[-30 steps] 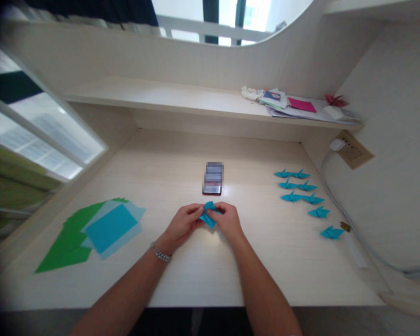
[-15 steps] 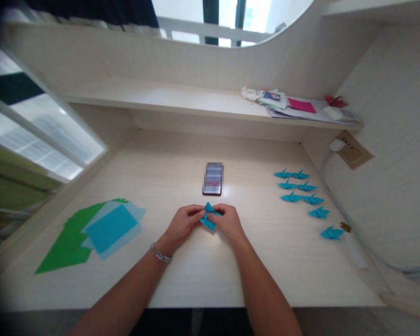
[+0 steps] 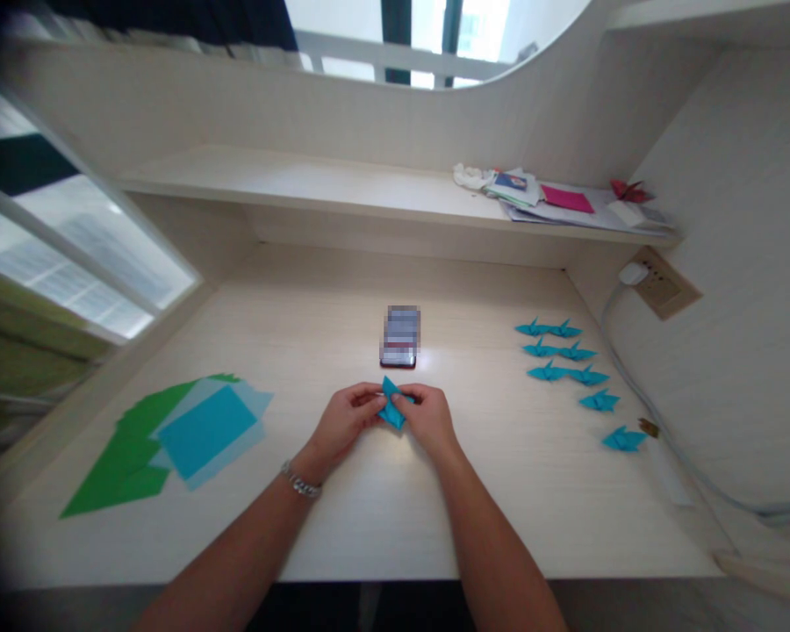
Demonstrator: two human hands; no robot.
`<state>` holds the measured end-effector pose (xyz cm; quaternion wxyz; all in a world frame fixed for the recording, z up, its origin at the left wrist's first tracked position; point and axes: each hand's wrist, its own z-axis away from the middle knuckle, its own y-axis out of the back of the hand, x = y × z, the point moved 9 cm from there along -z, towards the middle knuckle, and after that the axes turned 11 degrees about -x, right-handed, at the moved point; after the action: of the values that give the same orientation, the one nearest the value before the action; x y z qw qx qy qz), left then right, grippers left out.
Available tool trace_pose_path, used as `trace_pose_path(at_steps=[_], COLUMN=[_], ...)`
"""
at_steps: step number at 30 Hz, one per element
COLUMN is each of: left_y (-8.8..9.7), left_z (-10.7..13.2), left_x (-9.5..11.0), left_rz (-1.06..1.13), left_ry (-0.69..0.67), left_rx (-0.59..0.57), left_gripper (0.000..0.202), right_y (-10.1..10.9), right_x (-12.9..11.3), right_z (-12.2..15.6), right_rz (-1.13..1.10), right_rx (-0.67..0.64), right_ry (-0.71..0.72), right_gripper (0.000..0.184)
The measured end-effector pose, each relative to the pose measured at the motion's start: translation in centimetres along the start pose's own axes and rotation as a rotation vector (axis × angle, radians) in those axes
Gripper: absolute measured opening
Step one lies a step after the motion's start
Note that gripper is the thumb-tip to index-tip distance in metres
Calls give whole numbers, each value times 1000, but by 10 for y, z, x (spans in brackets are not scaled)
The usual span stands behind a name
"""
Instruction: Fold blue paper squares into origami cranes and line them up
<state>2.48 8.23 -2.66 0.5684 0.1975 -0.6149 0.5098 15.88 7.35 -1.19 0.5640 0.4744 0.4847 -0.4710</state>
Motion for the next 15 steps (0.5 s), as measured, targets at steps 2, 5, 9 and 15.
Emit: trace_pose_path(at_steps=[2,5,9,15], left_y=[3,4,0,-3], left_z=[0,1,2,3], left_x=[2,5,10,17], left_rz=[-48,-147,-207,-222], left_ry=[-27,-67,-86,-128], left_rx=[27,37,-3,16], left_gripper=[32,30,33,32], right_y=[2,5,6,4], right_x=[-1,-4,-7,-7], right_z=[1,2,4,4], right_rz=[35,80,83,15], right_rx=[35,77,95,98], right_ry=[7,18,21,15], right_gripper=[21,19,19,19])
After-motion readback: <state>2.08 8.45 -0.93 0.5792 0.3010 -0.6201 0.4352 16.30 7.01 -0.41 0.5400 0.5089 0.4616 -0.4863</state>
